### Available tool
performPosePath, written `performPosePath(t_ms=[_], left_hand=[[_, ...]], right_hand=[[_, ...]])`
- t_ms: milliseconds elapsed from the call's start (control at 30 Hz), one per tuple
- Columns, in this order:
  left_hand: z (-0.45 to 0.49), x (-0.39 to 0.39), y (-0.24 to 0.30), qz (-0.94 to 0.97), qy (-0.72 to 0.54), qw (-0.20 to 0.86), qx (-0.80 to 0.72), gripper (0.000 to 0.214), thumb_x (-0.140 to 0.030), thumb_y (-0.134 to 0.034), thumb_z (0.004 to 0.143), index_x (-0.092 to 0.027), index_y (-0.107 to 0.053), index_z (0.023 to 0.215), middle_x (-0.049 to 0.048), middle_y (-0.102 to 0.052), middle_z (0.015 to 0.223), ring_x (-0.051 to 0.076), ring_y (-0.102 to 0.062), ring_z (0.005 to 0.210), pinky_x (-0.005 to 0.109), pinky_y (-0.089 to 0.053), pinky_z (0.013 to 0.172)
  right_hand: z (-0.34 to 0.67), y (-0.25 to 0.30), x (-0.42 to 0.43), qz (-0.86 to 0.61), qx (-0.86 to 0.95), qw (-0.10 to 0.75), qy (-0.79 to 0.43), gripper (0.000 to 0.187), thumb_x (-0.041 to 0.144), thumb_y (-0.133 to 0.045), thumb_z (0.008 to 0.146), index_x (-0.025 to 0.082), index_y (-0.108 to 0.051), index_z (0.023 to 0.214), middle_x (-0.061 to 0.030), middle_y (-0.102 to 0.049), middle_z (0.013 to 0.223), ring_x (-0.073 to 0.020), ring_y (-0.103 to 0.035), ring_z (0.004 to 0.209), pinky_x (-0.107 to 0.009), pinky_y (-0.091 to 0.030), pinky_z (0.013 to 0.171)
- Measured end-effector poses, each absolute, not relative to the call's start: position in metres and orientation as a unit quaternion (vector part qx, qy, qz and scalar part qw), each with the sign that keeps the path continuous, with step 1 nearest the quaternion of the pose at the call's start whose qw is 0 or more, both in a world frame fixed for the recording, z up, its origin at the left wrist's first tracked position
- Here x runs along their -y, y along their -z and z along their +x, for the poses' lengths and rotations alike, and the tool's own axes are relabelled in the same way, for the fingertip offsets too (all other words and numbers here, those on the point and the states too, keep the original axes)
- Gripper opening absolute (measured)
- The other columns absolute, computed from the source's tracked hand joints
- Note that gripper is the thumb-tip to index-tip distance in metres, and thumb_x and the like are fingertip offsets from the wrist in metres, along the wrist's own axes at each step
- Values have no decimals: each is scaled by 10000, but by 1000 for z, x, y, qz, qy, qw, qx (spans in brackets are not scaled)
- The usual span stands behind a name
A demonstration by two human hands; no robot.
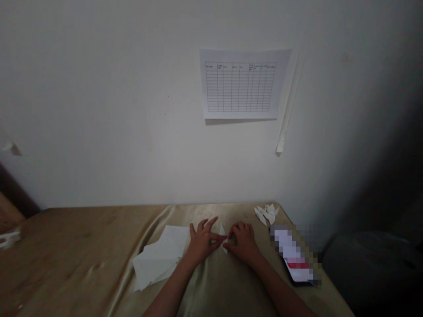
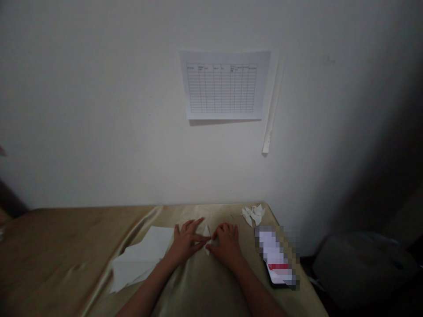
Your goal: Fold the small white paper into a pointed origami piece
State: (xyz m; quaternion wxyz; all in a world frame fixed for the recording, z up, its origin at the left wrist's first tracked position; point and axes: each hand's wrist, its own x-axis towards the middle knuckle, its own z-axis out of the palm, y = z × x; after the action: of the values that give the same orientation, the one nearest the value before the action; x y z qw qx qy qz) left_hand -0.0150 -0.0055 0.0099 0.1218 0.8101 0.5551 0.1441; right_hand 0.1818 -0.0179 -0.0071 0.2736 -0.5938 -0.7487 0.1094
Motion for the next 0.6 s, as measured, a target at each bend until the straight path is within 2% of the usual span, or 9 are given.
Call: performPosePath(t_ms=[600], left_hand=[[-13, 13, -7, 779, -130, 99, -605, 405, -535, -643, 837, -618, -584, 1229, -67, -342, 1616, 421, -217, 1502, 794, 100, 1084]], right_hand=[[182, 6, 19, -593, 750, 268, -118, 299, 413, -812, 704, 242, -674, 907, -72, -627, 1133, -301, -521, 1160, -479, -267, 1097]])
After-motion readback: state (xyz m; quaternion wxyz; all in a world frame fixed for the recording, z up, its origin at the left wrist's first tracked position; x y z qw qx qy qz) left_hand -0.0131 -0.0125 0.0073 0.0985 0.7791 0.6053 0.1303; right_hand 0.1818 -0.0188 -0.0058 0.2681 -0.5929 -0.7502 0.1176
